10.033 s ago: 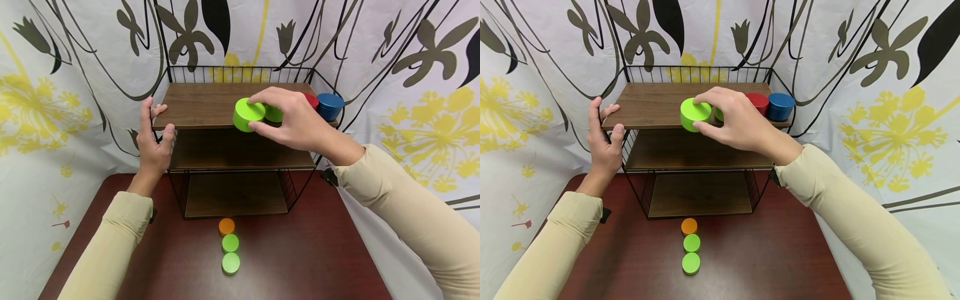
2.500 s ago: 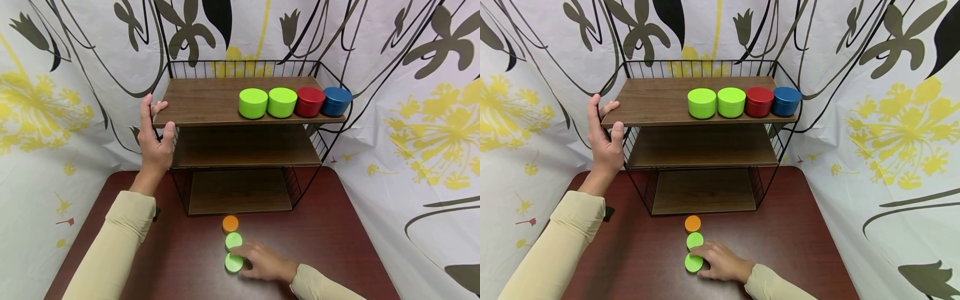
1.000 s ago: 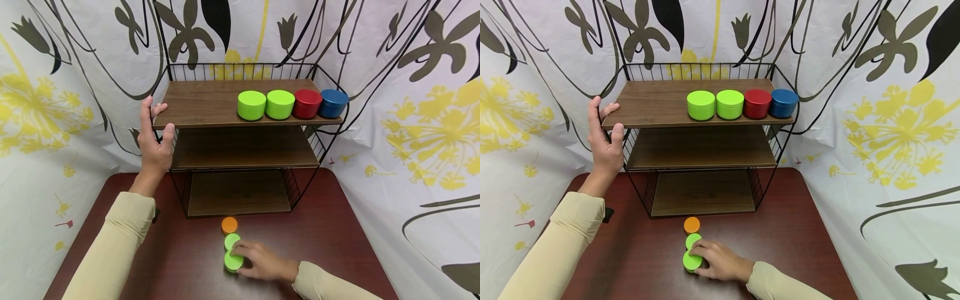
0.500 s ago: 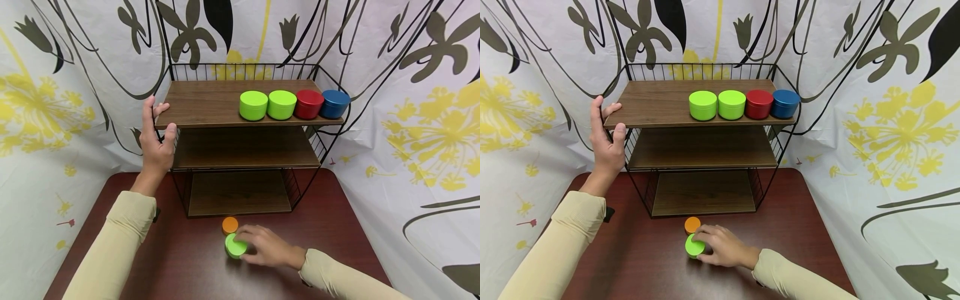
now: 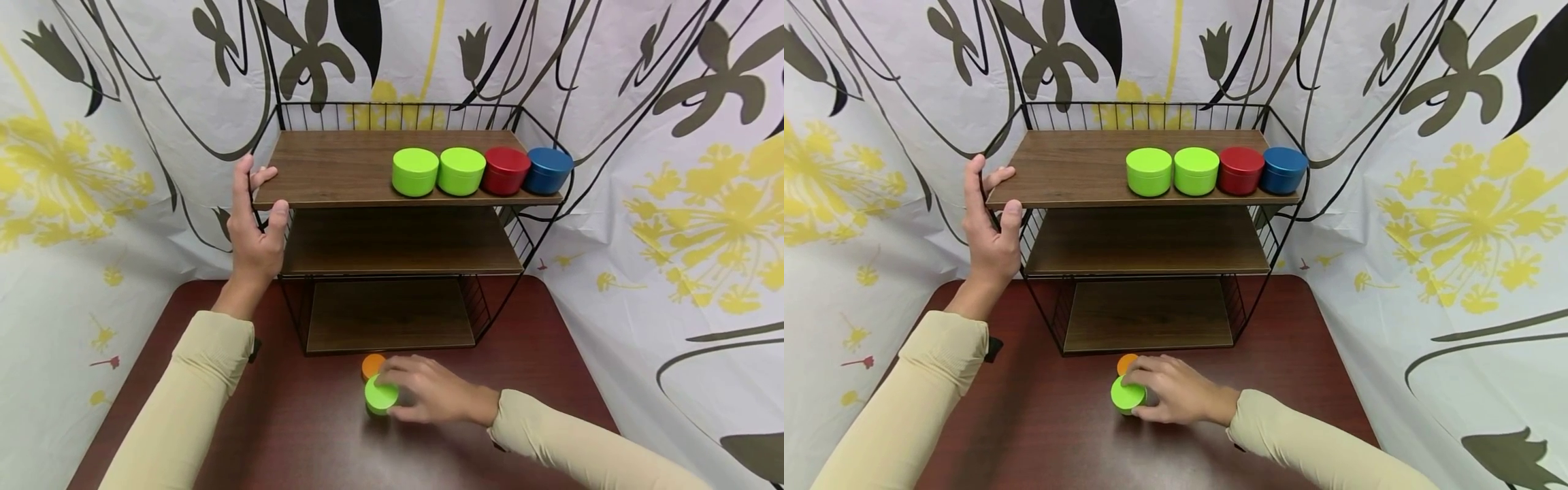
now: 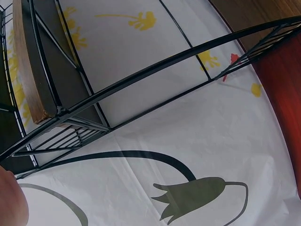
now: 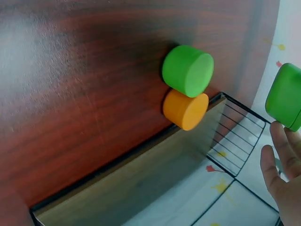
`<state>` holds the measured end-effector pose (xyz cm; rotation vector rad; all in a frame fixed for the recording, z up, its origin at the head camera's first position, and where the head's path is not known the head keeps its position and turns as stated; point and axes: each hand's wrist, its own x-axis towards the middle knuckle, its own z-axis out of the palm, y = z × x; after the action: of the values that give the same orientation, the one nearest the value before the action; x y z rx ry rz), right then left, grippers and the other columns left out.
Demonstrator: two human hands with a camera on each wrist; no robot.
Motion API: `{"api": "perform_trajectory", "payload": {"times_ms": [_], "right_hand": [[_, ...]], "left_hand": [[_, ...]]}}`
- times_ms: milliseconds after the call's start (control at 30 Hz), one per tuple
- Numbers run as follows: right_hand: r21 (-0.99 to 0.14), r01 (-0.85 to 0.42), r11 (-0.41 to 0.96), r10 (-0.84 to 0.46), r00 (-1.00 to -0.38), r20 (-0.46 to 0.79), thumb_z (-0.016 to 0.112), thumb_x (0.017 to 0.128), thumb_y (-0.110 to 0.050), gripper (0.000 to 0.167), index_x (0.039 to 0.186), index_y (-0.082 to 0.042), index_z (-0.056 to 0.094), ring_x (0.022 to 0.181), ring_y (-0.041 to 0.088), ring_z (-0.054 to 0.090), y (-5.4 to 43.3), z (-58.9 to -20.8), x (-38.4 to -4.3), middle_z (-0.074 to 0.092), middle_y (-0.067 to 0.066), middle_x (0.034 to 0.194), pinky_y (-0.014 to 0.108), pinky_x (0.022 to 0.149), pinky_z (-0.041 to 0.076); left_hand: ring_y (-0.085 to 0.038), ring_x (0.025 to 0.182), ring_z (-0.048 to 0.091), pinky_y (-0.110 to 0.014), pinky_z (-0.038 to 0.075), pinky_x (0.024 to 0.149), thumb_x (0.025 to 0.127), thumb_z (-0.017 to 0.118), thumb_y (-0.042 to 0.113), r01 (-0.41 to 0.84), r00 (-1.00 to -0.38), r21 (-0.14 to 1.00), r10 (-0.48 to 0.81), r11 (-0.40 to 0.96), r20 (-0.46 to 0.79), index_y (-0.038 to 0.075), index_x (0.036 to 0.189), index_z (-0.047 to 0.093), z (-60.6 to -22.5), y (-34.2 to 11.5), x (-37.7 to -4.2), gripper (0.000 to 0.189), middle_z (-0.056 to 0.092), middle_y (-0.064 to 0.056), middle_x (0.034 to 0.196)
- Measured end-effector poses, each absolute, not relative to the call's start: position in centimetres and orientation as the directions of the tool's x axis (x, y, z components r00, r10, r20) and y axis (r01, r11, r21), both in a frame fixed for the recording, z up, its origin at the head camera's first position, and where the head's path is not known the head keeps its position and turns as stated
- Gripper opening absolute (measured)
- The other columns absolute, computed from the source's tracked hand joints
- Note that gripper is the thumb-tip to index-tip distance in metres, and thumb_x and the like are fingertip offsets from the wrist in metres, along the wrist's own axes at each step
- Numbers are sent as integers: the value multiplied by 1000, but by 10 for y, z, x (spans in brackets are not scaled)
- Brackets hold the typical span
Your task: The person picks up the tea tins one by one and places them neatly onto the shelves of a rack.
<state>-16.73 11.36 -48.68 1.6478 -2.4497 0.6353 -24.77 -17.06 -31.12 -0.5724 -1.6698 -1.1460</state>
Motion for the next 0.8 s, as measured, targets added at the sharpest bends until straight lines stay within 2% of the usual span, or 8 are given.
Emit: {"api": "perform_trajectory", "payload": {"times_ms": [267,800], "right_hand": [[-236,-922,308,-890,-367,271,72,88,-36,36,117,-16,66,111,9,60,111,-460,-172,61,-2,122,30,86,49],[-214,-939,268,-894,-325,307,74,86,-36,36,116,-17,66,107,6,60,105,-435,-174,61,-3,120,25,82,46]], "left_hand": [[-41,124,51,-42,32,111,95,50,34,796,-395,418,-147,438,907,-15,141,36,-312,-170,-249,68,59,-32,121],[-39,124,51,-42,32,110,95,51,36,795,-395,421,-155,437,906,-14,141,37,-312,-170,-248,70,60,-31,121]]}}
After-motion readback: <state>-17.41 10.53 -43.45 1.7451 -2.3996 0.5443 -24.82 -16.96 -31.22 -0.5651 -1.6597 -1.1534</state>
